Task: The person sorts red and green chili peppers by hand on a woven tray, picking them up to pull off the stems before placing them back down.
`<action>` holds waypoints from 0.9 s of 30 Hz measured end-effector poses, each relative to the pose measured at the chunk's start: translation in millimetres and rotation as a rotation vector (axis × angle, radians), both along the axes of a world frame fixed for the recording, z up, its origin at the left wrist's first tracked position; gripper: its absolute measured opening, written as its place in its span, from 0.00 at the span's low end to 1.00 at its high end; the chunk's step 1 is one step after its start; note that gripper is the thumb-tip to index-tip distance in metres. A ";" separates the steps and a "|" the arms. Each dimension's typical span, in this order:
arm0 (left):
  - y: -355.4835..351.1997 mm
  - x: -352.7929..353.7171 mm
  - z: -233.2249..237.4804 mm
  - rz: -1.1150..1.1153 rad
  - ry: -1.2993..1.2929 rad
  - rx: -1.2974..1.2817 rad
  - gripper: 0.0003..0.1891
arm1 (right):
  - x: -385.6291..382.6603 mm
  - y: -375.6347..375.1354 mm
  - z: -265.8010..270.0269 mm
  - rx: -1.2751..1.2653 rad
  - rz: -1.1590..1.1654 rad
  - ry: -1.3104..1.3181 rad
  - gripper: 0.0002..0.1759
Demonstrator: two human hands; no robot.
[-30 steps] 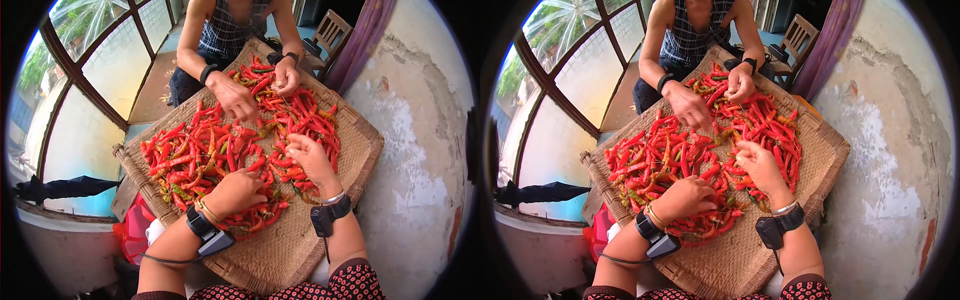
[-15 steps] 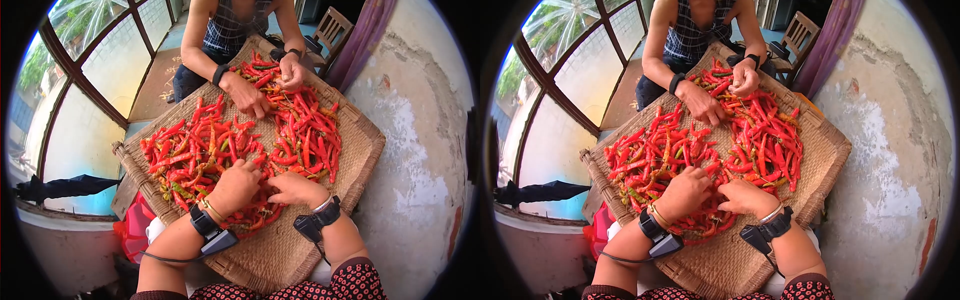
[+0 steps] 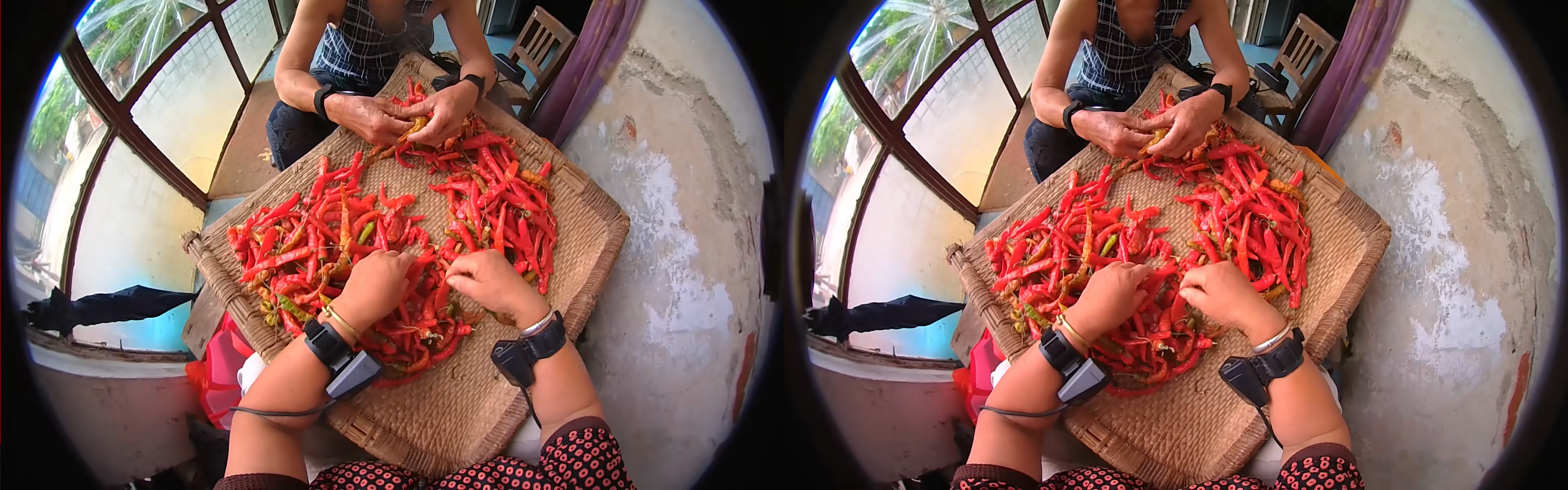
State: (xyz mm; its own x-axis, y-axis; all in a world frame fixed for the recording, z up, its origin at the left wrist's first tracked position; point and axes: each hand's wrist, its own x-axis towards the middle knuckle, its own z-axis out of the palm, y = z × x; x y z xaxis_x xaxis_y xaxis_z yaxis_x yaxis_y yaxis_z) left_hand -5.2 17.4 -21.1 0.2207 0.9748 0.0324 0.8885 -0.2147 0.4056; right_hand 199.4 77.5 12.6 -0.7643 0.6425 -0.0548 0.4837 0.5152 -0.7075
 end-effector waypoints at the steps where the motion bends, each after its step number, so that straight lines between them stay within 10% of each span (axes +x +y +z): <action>1: 1.2 -0.5 -2.2 -0.003 -0.059 -0.015 0.14 | -0.5 0.2 2.9 -0.062 -0.110 0.096 0.07; 8: 1.5 10.1 16.7 -0.171 -0.549 0.218 0.14 | -3.8 -2.0 8.9 -0.424 -0.350 0.402 0.07; 10: -6.9 17.8 26.2 -0.050 -1.085 -0.339 0.11 | -6.2 -3.8 8.3 -0.449 -0.369 0.503 0.07; 27: -10.9 9.4 32.6 -0.040 -0.839 -0.459 0.12 | 3.3 -2.7 22.6 -0.563 -0.329 0.441 0.05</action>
State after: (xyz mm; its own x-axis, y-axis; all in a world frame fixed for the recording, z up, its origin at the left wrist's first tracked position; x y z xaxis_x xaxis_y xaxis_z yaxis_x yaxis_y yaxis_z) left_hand 4.2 6.6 11.5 0.3325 0.9242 -0.1879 0.2653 0.0995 0.9590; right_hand 202.7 74.7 35.2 -0.5669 0.8050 -0.1751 0.1633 -0.0985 -0.9816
